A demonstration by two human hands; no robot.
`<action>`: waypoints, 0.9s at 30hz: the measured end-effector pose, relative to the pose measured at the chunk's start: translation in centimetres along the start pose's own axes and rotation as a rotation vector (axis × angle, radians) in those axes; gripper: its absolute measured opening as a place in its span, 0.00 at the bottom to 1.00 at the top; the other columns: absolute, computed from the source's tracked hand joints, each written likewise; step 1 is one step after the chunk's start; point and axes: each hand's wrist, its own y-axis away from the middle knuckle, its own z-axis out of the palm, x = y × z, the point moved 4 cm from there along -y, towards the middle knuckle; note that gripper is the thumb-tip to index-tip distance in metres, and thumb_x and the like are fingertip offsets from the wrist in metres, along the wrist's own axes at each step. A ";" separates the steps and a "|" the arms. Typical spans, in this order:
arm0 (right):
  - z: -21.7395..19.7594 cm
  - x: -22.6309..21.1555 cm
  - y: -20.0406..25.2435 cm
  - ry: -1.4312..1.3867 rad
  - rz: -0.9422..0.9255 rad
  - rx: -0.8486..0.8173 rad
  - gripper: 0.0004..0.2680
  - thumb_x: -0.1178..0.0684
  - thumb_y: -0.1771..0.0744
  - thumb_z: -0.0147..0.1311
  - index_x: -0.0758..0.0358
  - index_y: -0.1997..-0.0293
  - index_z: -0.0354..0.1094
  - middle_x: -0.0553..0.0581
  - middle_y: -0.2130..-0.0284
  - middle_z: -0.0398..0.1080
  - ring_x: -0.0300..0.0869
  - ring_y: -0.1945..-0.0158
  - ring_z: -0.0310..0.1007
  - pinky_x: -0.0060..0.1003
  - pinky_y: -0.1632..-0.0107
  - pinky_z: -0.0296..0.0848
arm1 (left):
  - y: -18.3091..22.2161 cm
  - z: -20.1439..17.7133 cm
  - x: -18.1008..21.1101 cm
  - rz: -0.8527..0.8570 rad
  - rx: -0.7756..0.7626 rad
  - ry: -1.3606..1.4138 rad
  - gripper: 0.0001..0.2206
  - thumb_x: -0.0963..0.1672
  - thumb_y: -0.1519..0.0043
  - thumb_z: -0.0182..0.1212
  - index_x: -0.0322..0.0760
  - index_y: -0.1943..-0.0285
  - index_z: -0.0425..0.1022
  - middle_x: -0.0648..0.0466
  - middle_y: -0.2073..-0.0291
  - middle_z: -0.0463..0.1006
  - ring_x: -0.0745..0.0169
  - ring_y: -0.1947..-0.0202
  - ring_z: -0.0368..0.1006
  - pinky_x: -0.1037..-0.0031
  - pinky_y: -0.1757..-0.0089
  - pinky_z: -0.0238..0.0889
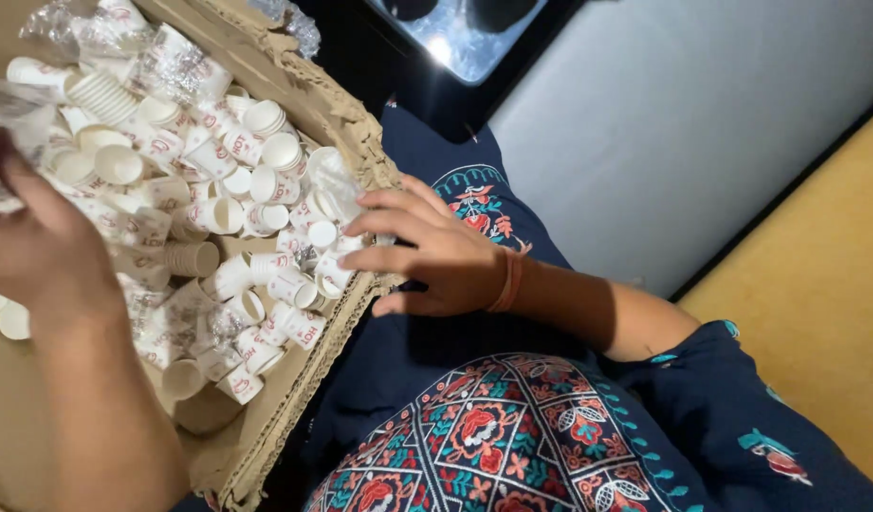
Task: Sorting and stacking small paper cups from a cardboard box into stacks.
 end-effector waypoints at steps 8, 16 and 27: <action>-4.6 1.4 1.8 -0.205 0.327 0.523 0.23 0.39 0.30 0.56 0.57 0.29 0.57 0.59 0.36 0.63 0.47 0.31 0.65 0.40 0.29 0.62 | -2.1 -8.0 24.6 0.818 0.070 0.177 0.06 0.48 0.37 0.73 0.62 0.60 0.78 0.68 0.64 0.81 0.66 0.51 0.73 0.59 0.41 0.46; -5.7 3.5 3.5 -0.763 0.350 0.491 0.40 0.36 0.30 0.63 0.52 0.22 0.22 0.61 0.27 0.50 0.48 0.27 0.57 0.42 0.27 0.58 | 0.2 -8.0 27.3 0.980 -0.128 0.383 0.08 0.46 0.34 0.69 0.60 0.51 0.77 0.63 0.56 0.77 0.65 0.48 0.73 0.57 0.42 0.53; -9.0 4.0 6.4 -1.021 0.312 0.827 0.21 0.63 0.31 0.65 0.66 0.31 0.58 0.56 0.62 0.76 0.40 0.58 0.80 0.33 0.49 0.79 | -0.2 -6.6 27.1 0.592 -0.460 0.616 0.16 0.42 0.36 0.68 0.43 0.40 0.73 0.56 0.58 0.79 0.60 0.60 0.74 0.64 0.50 0.64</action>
